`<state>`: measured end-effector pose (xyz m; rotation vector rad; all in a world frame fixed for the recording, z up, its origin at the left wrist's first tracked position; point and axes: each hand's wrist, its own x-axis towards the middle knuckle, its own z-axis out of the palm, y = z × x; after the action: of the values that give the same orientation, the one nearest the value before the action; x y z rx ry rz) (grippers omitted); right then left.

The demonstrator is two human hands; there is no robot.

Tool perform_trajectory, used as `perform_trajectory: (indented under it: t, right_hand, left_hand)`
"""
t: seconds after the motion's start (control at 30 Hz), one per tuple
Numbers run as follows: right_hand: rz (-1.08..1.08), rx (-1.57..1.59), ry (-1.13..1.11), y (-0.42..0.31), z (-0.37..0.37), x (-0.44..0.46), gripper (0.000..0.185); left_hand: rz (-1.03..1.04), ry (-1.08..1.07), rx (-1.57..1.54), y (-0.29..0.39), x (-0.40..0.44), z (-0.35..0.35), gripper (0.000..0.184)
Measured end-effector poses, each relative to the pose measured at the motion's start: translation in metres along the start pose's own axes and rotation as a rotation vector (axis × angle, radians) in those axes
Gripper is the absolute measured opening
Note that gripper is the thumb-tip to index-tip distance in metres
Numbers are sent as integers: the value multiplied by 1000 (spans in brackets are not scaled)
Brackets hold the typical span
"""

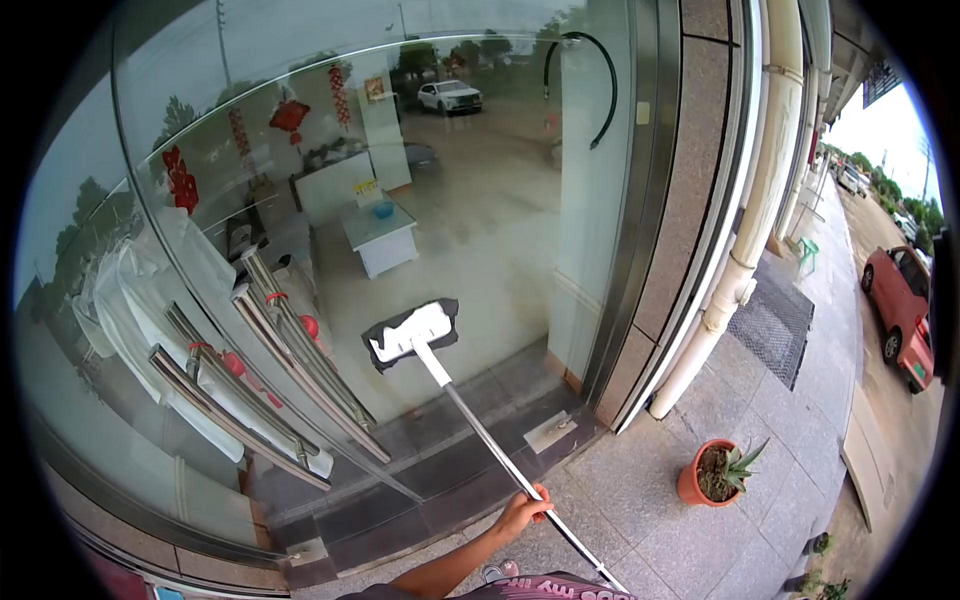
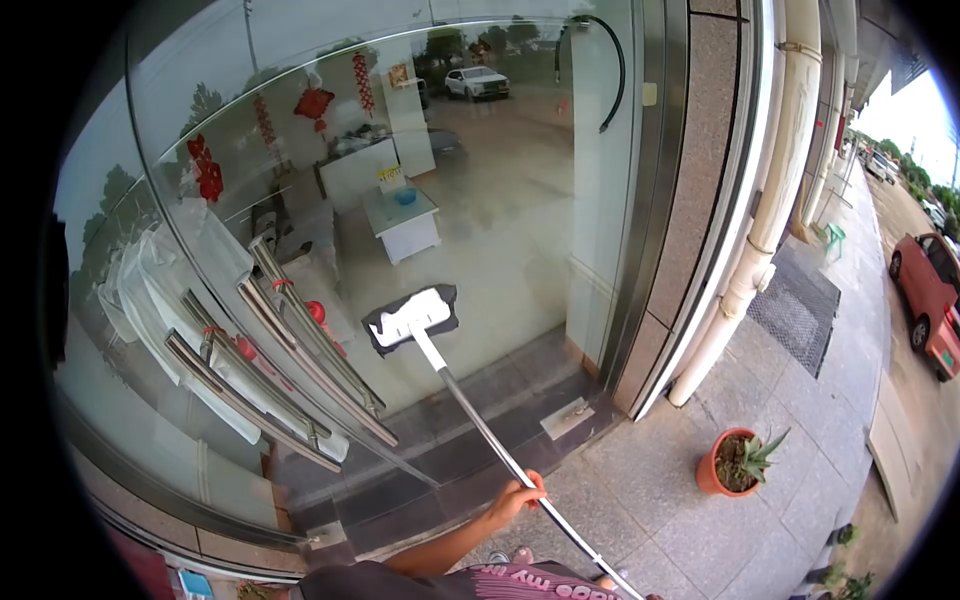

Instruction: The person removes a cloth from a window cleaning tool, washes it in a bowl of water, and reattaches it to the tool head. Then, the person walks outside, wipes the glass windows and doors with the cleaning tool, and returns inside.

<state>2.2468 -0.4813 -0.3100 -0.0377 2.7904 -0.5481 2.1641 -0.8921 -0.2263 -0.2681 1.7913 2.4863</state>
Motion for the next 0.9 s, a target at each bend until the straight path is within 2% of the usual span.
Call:
perform_trajectory:
  t: [0.07,0.17,0.2,0.27,0.3,0.33,0.43,0.53,0.63,0.77,0.9]
  right_hand:
    - [-83,67,17,-16,2,24,28]
    - [-358,168,38,-78,-24,73,30]
    - [-482,200,57,-113,-48,90,24]
    - [-647,126,-64,-166,-107,96,29]
    - [-727,147,-100,-178,-128,95,32]
    - [-822,217,-118,-185,-148,91,39]
    - [-926,127,-456,-180,-190,93,32]
    - [-974,259,-705,-164,-210,100,29]
    - [-1051,485,-599,-147,-222,109,32]
    - [-922,513,-631,-119,-231,131,30]
    - [-732,688,-606,-78,-203,155,28]
  left_hand:
    - [143,8,27,67,1,11,15]
    - [428,85,116,169,13,10,21]
    - [542,157,130,208,9,16,22]
    - [754,404,52,262,-1,28,21]
    - [905,475,27,279,-6,33,20]
    - [960,528,-28,288,-14,36,21]
    - [1028,660,-105,285,-33,40,21]
    - [1040,699,-154,282,-32,39,19]
    - [1023,712,-191,294,-16,51,18]
    - [934,711,-56,299,39,103,18]
    - [821,665,131,276,141,151,21]
